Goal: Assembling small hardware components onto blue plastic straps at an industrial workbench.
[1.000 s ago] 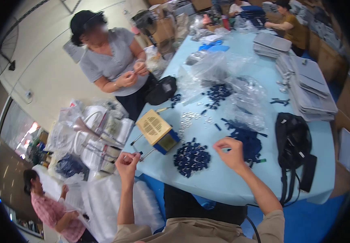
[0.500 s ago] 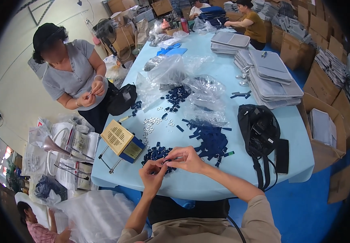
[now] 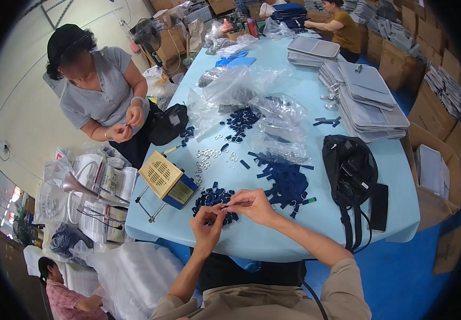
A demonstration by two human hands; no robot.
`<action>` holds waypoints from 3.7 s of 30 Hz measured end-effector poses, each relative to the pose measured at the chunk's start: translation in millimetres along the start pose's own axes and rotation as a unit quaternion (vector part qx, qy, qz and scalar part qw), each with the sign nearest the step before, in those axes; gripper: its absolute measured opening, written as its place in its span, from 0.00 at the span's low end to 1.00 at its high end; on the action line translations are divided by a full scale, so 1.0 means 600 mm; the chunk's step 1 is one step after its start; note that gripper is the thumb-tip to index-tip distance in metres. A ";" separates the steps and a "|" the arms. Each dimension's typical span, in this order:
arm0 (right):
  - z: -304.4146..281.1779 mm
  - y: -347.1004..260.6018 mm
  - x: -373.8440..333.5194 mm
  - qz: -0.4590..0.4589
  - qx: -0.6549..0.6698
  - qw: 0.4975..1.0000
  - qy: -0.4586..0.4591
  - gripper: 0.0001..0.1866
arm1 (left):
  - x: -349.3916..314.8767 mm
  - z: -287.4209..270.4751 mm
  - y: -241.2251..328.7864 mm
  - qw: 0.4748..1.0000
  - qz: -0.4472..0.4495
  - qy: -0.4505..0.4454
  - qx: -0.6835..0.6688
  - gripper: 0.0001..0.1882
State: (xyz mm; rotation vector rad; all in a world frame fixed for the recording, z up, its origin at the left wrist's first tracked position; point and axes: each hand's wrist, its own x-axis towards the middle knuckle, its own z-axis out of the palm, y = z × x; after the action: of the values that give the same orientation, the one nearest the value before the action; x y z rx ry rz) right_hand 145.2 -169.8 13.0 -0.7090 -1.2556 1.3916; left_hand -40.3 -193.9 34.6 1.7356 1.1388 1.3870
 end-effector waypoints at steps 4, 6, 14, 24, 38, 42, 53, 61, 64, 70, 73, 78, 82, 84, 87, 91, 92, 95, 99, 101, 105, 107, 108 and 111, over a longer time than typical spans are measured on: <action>-0.002 0.008 0.000 0.012 -0.005 1.000 -0.002 0.08 | 0.005 0.003 0.013 0.999 -0.014 -0.014 0.042 0.06; 0.002 0.001 -0.002 0.029 -0.017 0.999 0.002 0.09 | 0.006 0.000 0.013 0.999 -0.008 -0.017 0.047 0.06; 0.000 -0.017 0.003 0.013 -0.105 0.994 0.015 0.15 | 0.026 -0.028 0.022 0.988 -0.031 -0.103 0.113 0.07; -0.106 -0.043 0.011 -0.084 -0.582 0.791 0.166 0.14 | 0.154 -0.033 0.038 0.944 0.068 -0.141 0.291 0.08; -0.109 -0.037 0.023 -0.187 -0.552 0.794 0.171 0.03 | 0.309 0.081 -0.192 0.842 0.109 -0.138 0.511 0.05; -0.093 -0.042 0.028 -0.107 -0.395 0.889 0.204 0.05 | 0.316 0.067 -0.181 0.850 0.143 -0.111 0.494 0.04; -0.107 -0.023 0.032 0.003 -0.048 0.978 0.202 0.10 | 0.200 0.074 -0.043 0.952 -0.162 -0.193 -0.172 0.12; -0.094 -0.024 0.037 -0.061 -0.094 0.969 0.220 0.07 | 0.193 0.072 -0.035 0.922 -0.230 -0.183 -0.253 0.13; -0.090 -0.029 0.033 -0.076 -0.109 0.969 0.210 0.08 | 0.188 0.068 -0.041 0.920 -0.246 -0.164 -0.259 0.14; -0.085 -0.022 0.033 -0.124 -0.150 0.955 0.225 0.09 | 0.187 0.060 -0.037 0.911 -0.281 -0.165 -0.252 0.15; -0.082 -0.024 0.033 -0.120 -0.149 0.956 0.222 0.09 | 0.185 0.064 -0.038 0.915 -0.281 -0.165 -0.237 0.14; -0.078 -0.031 0.030 -0.094 -0.122 0.965 0.211 0.08 | 0.181 0.069 -0.046 0.916 -0.274 -0.179 -0.230 0.13; -0.080 -0.033 0.029 -0.048 -0.044 0.976 0.206 0.08 | 0.180 0.069 -0.052 0.903 -0.277 -0.208 -0.253 0.12; -0.081 -0.028 0.029 -0.062 -0.037 0.976 0.203 0.08 | 0.179 0.070 -0.061 0.900 -0.275 -0.213 -0.263 0.12; -0.077 -0.027 0.029 -0.107 -0.070 0.971 0.201 0.08 | 0.178 0.070 -0.066 0.886 -0.278 -0.224 -0.295 0.11; -0.065 -0.032 0.026 -0.167 -0.149 0.953 0.205 0.08 | 0.177 0.070 -0.066 0.850 -0.303 -0.236 -0.362 0.09; -0.066 -0.034 0.025 -0.167 -0.150 0.953 0.204 0.08 | 0.178 0.071 -0.067 0.849 -0.303 -0.236 -0.362 0.09; -0.064 -0.038 0.024 -0.190 -0.218 0.936 0.199 0.07 | 0.178 0.068 -0.070 0.841 -0.304 -0.243 -0.377 0.10; -0.059 -0.044 0.023 -0.212 -0.260 0.921 0.197 0.07 | 0.177 0.067 -0.063 0.834 -0.307 -0.246 -0.388 0.08; -0.057 -0.047 0.022 -0.216 -0.262 0.919 0.198 0.07 | 0.176 0.070 -0.061 0.834 -0.307 -0.243 -0.388 0.07; -0.056 -0.046 0.021 -0.240 -0.309 0.897 0.206 0.07 | 0.172 0.075 -0.060 0.836 -0.282 -0.252 -0.398 0.06; -0.055 -0.043 0.021 -0.247 -0.313 0.893 0.210 0.07 | 0.171 0.076 -0.057 0.839 -0.267 -0.257 -0.399 0.06; -0.055 -0.042 0.020 -0.254 -0.322 0.888 0.208 0.08 | 0.170 0.077 -0.056 0.842 -0.268 -0.260 -0.390 0.06; -0.055 -0.042 0.014 -0.261 -0.351 0.876 0.203 0.12 | 0.168 0.080 -0.058 0.855 -0.271 -0.258 -0.360 0.08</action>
State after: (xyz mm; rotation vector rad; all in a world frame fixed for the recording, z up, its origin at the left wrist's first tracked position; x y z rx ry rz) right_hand 181.3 -155.5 29.6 -0.9889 -1.4594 0.2897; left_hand 5.0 -86.2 34.9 1.0184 0.6032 0.7619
